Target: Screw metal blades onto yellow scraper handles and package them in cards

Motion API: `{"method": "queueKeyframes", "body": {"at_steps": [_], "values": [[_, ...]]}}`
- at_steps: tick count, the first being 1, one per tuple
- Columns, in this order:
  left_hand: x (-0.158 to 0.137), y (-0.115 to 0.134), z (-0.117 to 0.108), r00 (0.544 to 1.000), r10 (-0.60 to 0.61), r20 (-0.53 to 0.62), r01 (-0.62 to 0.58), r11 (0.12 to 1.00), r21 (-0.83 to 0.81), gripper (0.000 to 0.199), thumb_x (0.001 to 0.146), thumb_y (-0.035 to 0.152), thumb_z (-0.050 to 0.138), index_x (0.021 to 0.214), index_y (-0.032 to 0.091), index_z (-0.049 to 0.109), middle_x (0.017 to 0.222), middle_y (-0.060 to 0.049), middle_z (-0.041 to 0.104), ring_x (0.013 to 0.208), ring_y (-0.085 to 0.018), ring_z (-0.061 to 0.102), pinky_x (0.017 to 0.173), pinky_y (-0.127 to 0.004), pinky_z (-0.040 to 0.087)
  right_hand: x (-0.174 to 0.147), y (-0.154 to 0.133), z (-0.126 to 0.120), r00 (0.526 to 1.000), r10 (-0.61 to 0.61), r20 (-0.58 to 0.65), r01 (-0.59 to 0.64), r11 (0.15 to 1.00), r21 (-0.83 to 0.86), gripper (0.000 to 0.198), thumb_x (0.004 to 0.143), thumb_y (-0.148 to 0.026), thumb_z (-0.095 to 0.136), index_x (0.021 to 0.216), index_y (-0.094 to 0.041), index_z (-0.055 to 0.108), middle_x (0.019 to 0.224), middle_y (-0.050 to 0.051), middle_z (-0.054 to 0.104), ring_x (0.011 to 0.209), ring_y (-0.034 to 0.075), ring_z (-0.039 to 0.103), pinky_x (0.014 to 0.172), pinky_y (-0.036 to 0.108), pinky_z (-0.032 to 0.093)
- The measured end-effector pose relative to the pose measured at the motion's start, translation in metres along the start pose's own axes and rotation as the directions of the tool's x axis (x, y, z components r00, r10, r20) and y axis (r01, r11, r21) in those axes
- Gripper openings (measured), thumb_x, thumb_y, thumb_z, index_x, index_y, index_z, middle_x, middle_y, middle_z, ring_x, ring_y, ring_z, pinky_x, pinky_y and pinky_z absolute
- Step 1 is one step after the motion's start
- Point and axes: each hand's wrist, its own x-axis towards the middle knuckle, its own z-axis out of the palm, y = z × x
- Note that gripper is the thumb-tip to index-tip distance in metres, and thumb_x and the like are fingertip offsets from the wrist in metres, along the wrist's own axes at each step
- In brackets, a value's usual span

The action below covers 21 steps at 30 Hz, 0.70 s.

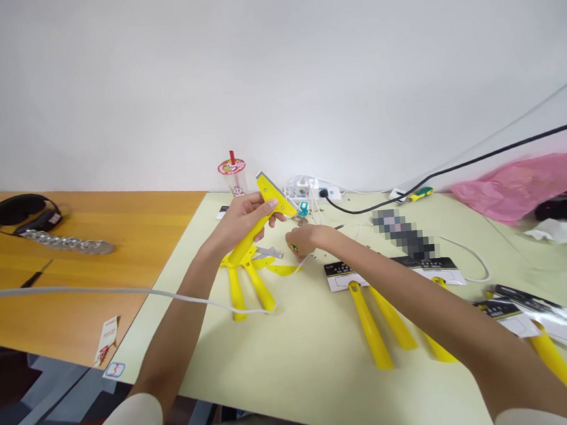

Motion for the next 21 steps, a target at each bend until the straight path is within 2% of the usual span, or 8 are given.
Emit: {"method": "queueKeyframes", "body": {"at_steps": [6, 10, 15, 18, 21], "values": [[0.012, -0.026, -0.006, 0.996, -0.085, -0.033, 0.086, 0.996, 0.016, 0.05, 0.092, 0.062, 0.078, 0.106, 0.013, 0.076, 0.097, -0.013, 0.079, 0.062, -0.01, 0.058, 0.046, -0.021, 0.043, -0.015, 0.004, 0.014, 0.996, 0.025, -0.087, -0.028, 0.999, -0.024, 0.029, 0.096, -0.034, 0.07, 0.118, -0.018, 0.079, 0.122, 0.018, 0.077, 0.103, 0.032, 0.077, 0.076, 0.035, 0.049], [0.019, -0.046, -0.006, 0.99, -0.142, -0.023, 0.143, 0.99, 0.016, 0.053, 0.09, 0.063, 0.079, 0.104, 0.012, 0.075, 0.096, -0.013, 0.079, 0.059, -0.009, 0.056, 0.044, -0.021, 0.042, -0.026, 0.011, 0.027, 0.991, 0.011, -0.132, -0.013, 1.0, -0.016, 0.025, 0.099, -0.027, 0.065, 0.115, -0.015, 0.079, 0.12, 0.02, 0.078, 0.108, 0.034, 0.076, 0.08, 0.036, 0.049], [0.021, -0.077, 0.005, 0.955, -0.295, 0.002, 0.295, 0.955, -0.008, 0.056, 0.086, 0.066, 0.081, 0.103, 0.013, 0.074, 0.1, -0.013, 0.079, 0.056, -0.008, 0.055, 0.042, -0.02, 0.041, -0.049, 0.034, 0.044, 0.974, 0.02, -0.226, -0.003, 0.997, 0.075, 0.023, 0.1, -0.021, 0.059, 0.111, -0.016, 0.078, 0.117, 0.019, 0.078, 0.104, 0.032, 0.076, 0.078, 0.034, 0.047], [0.021, -0.095, 0.019, 0.92, -0.391, 0.005, 0.391, 0.92, -0.01, 0.058, 0.085, 0.066, 0.083, 0.103, 0.012, 0.073, 0.101, -0.016, 0.08, 0.062, -0.011, 0.061, 0.045, -0.02, 0.044, -0.061, 0.052, 0.052, 0.949, 0.024, -0.314, 0.033, 0.984, 0.175, 0.022, 0.1, -0.019, 0.059, 0.111, -0.019, 0.078, 0.117, 0.016, 0.079, 0.106, 0.03, 0.075, 0.079, 0.032, 0.046], [0.023, -0.104, 0.033, 0.899, -0.438, 0.008, 0.438, 0.899, 0.019, 0.06, 0.085, 0.067, 0.083, 0.104, 0.011, 0.073, 0.106, -0.019, 0.08, 0.08, -0.019, 0.072, 0.047, -0.021, 0.05, -0.069, 0.063, 0.056, 0.901, 0.034, -0.432, 0.096, 0.956, 0.276, 0.019, 0.101, -0.021, 0.059, 0.11, -0.02, 0.076, 0.114, 0.014, 0.08, 0.106, 0.029, 0.074, 0.082, 0.032, 0.046]]}}
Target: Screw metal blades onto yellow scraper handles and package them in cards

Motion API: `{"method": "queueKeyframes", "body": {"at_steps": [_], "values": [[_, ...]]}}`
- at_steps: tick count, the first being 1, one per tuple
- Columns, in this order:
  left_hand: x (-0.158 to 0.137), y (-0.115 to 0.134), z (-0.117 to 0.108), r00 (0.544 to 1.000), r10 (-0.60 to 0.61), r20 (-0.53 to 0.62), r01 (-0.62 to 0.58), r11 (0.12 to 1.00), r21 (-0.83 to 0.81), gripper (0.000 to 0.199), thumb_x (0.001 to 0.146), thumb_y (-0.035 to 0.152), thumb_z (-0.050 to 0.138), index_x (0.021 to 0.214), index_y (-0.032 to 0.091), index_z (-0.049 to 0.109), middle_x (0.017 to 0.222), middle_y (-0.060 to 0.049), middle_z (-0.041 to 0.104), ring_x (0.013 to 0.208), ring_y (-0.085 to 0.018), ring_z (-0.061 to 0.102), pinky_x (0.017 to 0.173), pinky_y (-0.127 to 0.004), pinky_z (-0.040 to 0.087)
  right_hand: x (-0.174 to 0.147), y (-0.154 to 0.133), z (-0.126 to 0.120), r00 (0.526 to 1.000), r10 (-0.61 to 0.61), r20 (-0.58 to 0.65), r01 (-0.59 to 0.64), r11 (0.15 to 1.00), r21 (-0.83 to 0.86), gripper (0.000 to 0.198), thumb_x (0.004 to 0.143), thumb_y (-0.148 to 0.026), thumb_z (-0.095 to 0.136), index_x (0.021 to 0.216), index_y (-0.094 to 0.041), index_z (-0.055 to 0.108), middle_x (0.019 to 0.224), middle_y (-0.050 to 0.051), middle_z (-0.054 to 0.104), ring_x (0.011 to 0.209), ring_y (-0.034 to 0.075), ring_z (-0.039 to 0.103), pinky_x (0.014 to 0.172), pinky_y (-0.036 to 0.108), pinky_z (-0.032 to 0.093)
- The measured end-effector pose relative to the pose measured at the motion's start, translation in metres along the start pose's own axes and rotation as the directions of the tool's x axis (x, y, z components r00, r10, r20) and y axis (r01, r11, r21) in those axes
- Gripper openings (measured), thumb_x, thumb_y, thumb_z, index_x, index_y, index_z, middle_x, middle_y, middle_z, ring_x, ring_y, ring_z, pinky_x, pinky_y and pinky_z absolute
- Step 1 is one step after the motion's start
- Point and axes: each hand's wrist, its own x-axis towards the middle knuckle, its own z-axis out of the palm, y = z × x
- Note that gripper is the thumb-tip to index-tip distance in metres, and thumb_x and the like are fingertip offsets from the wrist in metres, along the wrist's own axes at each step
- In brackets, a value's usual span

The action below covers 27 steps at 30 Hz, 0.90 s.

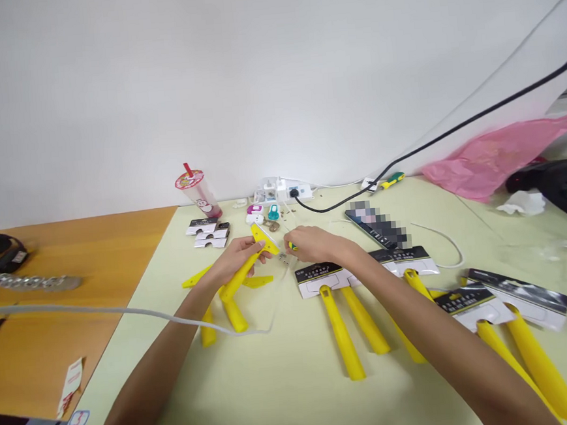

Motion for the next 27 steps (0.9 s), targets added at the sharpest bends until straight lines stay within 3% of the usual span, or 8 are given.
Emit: {"method": "queueKeyframes", "body": {"at_steps": [4, 10, 21, 27], "values": [[0.0, 0.006, 0.018, 0.999, 0.015, 0.042, -0.017, 0.999, 0.038, 0.063, 0.086, 0.069, 0.08, 0.113, 0.013, 0.073, 0.12, -0.02, 0.078, 0.106, -0.031, 0.078, 0.047, -0.024, 0.055, -0.005, -0.001, -0.004, 0.98, -0.01, -0.197, 0.041, 0.988, 0.151, 0.025, 0.111, -0.034, 0.051, 0.113, -0.02, 0.072, 0.115, 0.01, 0.08, 0.104, 0.023, 0.072, 0.087, 0.03, 0.047], [-0.011, 0.022, 0.038, 0.99, 0.045, 0.131, -0.05, 0.998, 0.031, 0.065, 0.086, 0.069, 0.081, 0.119, 0.014, 0.072, 0.123, -0.02, 0.077, 0.11, -0.036, 0.079, 0.043, -0.021, 0.051, -0.004, -0.013, -0.005, 0.915, 0.005, -0.404, 0.156, 0.918, 0.365, 0.019, 0.107, -0.03, 0.058, 0.102, -0.019, 0.073, 0.106, 0.007, 0.081, 0.094, 0.021, 0.072, 0.085, 0.031, 0.048], [-0.025, 0.021, 0.046, 0.985, 0.056, 0.166, -0.063, 0.997, 0.038, 0.057, 0.091, 0.066, 0.077, 0.115, 0.014, 0.074, 0.119, -0.019, 0.078, 0.1, -0.03, 0.08, 0.041, -0.021, 0.051, -0.013, -0.027, -0.015, 0.949, -0.007, -0.316, 0.076, 0.975, 0.208, 0.014, 0.105, -0.025, 0.059, 0.1, -0.02, 0.07, 0.113, 0.01, 0.08, 0.096, 0.025, 0.071, 0.078, 0.032, 0.044], [-0.034, 0.019, 0.043, 0.982, 0.032, 0.186, -0.042, 0.998, 0.052, 0.057, 0.094, 0.066, 0.074, 0.118, 0.015, 0.075, 0.119, -0.019, 0.079, 0.098, -0.027, 0.08, 0.043, -0.022, 0.053, -0.018, -0.037, -0.026, 0.966, -0.043, -0.255, 0.091, 0.98, 0.177, 0.012, 0.103, -0.025, 0.062, 0.099, -0.02, 0.073, 0.104, 0.009, 0.079, 0.094, 0.025, 0.071, 0.078, 0.032, 0.044]]}}
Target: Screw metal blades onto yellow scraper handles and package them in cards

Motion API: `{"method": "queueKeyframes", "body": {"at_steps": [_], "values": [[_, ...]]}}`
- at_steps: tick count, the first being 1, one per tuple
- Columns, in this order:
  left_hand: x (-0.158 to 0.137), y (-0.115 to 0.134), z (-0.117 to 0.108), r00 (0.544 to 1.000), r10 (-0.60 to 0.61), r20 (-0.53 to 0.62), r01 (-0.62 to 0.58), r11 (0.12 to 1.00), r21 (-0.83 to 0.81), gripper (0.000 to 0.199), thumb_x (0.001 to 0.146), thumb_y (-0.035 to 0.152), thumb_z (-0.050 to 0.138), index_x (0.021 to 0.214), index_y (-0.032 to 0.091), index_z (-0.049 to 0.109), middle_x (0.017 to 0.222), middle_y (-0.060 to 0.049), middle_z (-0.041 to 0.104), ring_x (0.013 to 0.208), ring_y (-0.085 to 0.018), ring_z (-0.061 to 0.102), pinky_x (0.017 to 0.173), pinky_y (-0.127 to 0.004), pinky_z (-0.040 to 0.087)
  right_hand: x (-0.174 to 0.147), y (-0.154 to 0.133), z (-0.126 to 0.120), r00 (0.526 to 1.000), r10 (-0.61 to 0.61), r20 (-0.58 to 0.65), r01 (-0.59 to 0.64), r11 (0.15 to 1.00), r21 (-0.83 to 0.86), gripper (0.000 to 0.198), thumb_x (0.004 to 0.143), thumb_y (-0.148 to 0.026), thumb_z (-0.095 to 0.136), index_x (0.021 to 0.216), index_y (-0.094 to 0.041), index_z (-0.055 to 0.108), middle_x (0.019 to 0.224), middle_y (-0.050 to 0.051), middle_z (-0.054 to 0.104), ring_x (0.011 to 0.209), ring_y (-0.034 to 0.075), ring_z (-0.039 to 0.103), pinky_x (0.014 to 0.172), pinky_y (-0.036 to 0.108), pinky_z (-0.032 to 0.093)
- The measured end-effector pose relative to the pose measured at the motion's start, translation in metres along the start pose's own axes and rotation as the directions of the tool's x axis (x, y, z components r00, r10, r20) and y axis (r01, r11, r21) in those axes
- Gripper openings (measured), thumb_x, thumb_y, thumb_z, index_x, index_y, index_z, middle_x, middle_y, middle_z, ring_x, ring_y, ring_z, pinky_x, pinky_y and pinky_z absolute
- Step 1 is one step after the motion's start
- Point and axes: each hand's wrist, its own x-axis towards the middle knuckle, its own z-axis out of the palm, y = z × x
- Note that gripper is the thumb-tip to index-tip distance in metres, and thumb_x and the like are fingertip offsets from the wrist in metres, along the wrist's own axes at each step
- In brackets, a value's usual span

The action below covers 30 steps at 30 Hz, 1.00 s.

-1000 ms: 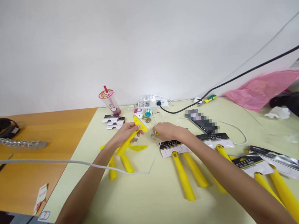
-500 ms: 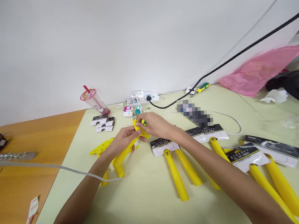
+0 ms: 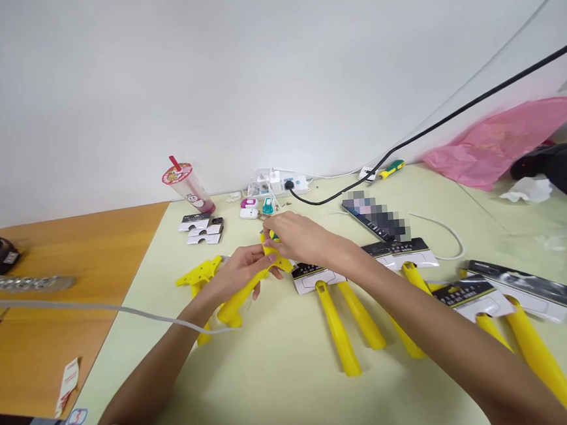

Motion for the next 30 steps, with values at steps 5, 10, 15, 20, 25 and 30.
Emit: {"method": "queueKeyframes", "body": {"at_steps": [5, 10, 15, 20, 25, 30], "values": [[-0.005, -0.004, -0.002, 0.999, -0.016, 0.031, 0.017, 1.0, -0.01, 0.056, 0.096, 0.064, 0.072, 0.124, 0.015, 0.075, 0.115, -0.018, 0.08, 0.091, -0.025, 0.08, 0.044, -0.023, 0.055, 0.0, -0.012, -0.002, 0.997, -0.018, 0.078, 0.029, 0.99, -0.139, 0.009, 0.102, -0.02, 0.062, 0.105, -0.018, 0.071, 0.113, 0.012, 0.078, 0.097, 0.026, 0.071, 0.078, 0.034, 0.044], [-0.011, 0.002, 0.002, 1.0, -0.015, 0.019, 0.015, 1.0, 0.001, 0.058, 0.096, 0.066, 0.072, 0.121, 0.014, 0.076, 0.104, -0.016, 0.08, 0.075, -0.021, 0.076, 0.043, -0.024, 0.053, -0.002, -0.016, -0.001, 0.995, -0.021, 0.096, 0.038, 0.983, -0.181, 0.007, 0.101, -0.02, 0.063, 0.104, -0.019, 0.069, 0.113, 0.013, 0.078, 0.097, 0.028, 0.071, 0.076, 0.035, 0.044], [-0.015, 0.007, 0.002, 0.999, -0.028, 0.016, 0.028, 1.0, 0.004, 0.054, 0.095, 0.066, 0.073, 0.114, 0.015, 0.075, 0.099, -0.014, 0.08, 0.068, -0.019, 0.075, 0.042, -0.023, 0.051, -0.001, -0.012, -0.005, 0.999, 0.048, -0.012, -0.049, 0.999, -0.02, 0.007, 0.098, -0.027, 0.071, 0.094, -0.021, 0.07, 0.103, 0.01, 0.079, 0.097, 0.027, 0.071, 0.076, 0.034, 0.045], [-0.016, 0.008, -0.002, 1.0, -0.014, 0.026, 0.015, 0.999, -0.035, 0.054, 0.093, 0.065, 0.076, 0.113, 0.015, 0.074, 0.106, -0.018, 0.081, 0.083, -0.024, 0.079, 0.045, -0.023, 0.053, 0.012, 0.003, -0.016, 0.993, 0.116, -0.03, -0.104, 0.96, 0.26, 0.02, 0.09, -0.038, 0.079, 0.081, -0.021, 0.073, 0.083, 0.002, 0.076, 0.07, 0.017, 0.062, 0.067, 0.031, 0.043], [-0.026, 0.01, -0.011, 0.997, -0.019, -0.073, 0.012, 0.996, -0.09, 0.058, 0.089, 0.066, 0.079, 0.112, 0.013, 0.074, 0.109, -0.019, 0.08, 0.087, -0.024, 0.077, 0.045, -0.022, 0.052, 0.044, 0.017, -0.018, 0.98, 0.055, -0.19, -0.012, 0.975, 0.223, 0.02, 0.1, -0.034, 0.068, 0.094, -0.018, 0.079, 0.092, 0.004, 0.08, 0.08, 0.016, 0.068, 0.076, 0.029, 0.048], [-0.044, 0.013, -0.032, 0.975, -0.016, -0.222, -0.007, 0.995, -0.103, 0.056, 0.09, 0.063, 0.08, 0.117, 0.014, 0.074, 0.1, -0.014, 0.081, 0.054, -0.011, 0.063, 0.044, -0.023, 0.052, 0.087, 0.011, 0.008, 0.992, -0.017, 0.127, 0.037, 0.987, -0.159, 0.01, 0.092, -0.018, 0.076, 0.096, -0.02, 0.084, 0.1, 0.009, 0.082, 0.096, 0.024, 0.074, 0.084, 0.031, 0.049]]}}
